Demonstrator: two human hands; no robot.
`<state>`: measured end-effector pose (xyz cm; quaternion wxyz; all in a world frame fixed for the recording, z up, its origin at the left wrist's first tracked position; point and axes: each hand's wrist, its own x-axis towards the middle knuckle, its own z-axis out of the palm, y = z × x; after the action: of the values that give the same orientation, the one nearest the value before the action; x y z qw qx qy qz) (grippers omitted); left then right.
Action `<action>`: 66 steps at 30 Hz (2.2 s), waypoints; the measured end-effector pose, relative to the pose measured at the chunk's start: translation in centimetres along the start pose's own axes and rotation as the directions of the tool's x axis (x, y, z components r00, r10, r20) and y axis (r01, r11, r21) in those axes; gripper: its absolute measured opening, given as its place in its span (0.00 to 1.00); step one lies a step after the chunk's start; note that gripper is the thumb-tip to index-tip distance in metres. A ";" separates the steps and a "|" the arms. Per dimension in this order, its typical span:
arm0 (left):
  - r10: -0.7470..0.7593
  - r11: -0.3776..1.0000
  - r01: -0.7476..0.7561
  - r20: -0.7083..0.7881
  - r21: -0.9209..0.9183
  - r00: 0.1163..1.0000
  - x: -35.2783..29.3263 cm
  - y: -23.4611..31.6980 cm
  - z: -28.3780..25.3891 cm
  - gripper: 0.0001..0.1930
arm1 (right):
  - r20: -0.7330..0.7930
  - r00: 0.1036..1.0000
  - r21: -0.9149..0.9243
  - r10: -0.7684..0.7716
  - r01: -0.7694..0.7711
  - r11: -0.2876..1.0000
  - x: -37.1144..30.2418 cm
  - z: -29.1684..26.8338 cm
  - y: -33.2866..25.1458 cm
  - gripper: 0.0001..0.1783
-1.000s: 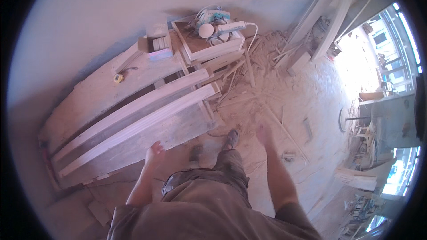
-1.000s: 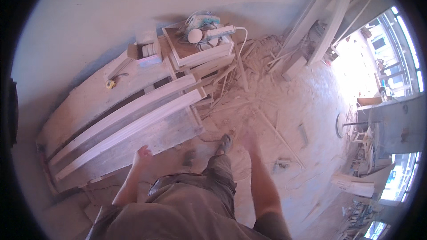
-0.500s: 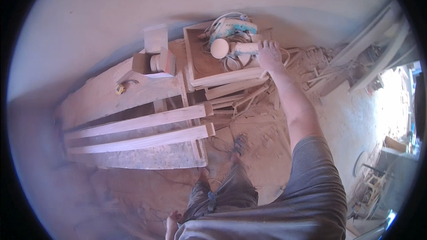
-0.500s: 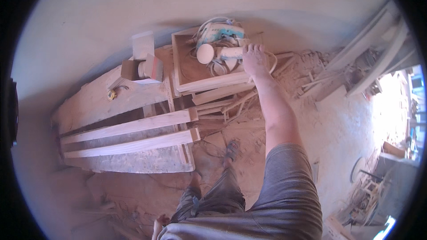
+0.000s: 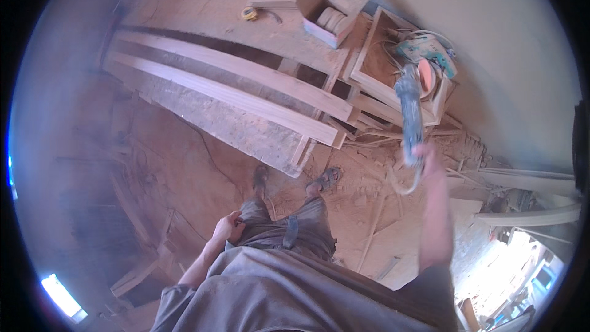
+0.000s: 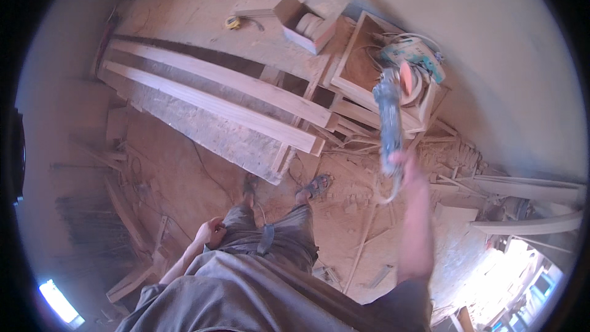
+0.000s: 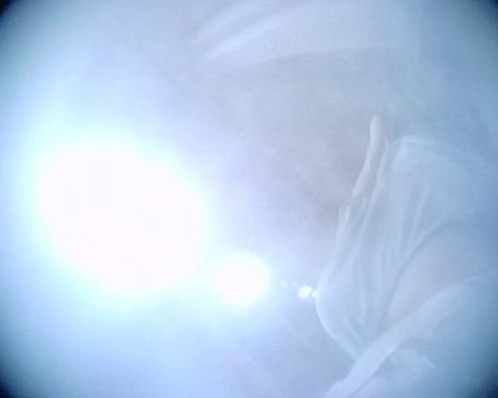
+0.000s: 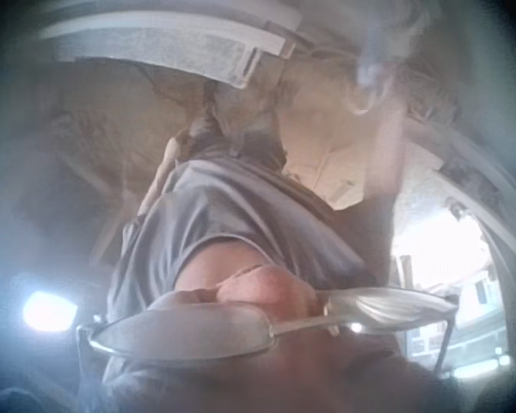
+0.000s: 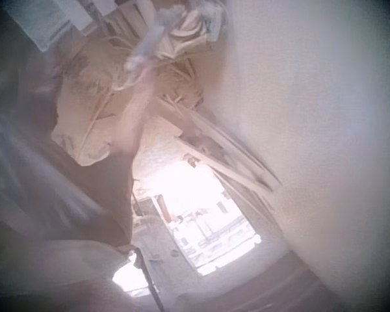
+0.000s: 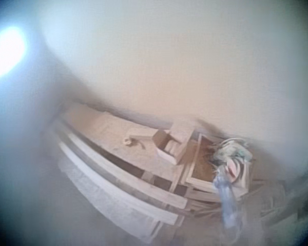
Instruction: The person sands the surfaces and edges of long wooden boards using a handheld power sander, plugs the sander into a power strip, and moves the finished pieces.
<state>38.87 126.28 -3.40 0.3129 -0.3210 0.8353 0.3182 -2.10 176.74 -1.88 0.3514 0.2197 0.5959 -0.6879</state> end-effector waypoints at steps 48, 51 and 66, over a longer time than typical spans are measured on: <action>0.723 0.587 0.315 0.658 -0.746 0.212 11.4 -5.1 -18.9 0.21 | -0.981 0.107 -0.187 -0.162 -0.748 0.637 -61.4 55.9 81.0 0.07; 0.666 0.687 0.210 0.718 -0.696 0.203 10.3 -5.2 -20.0 0.26 | -0.988 0.097 -0.154 -0.120 -0.606 0.780 -51.3 57.7 69.8 0.14; 0.388 0.918 -0.095 0.921 -0.385 0.017 6.7 1.2 -19.3 0.36 | -0.667 0.414 -0.678 -0.620 0.009 0.735 -23.6 59.5 32.9 0.12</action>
<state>27.83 110.58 3.79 0.6994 0.0994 0.3966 0.5863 44.86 122.59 4.80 -0.0953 0.2923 0.8968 -0.3183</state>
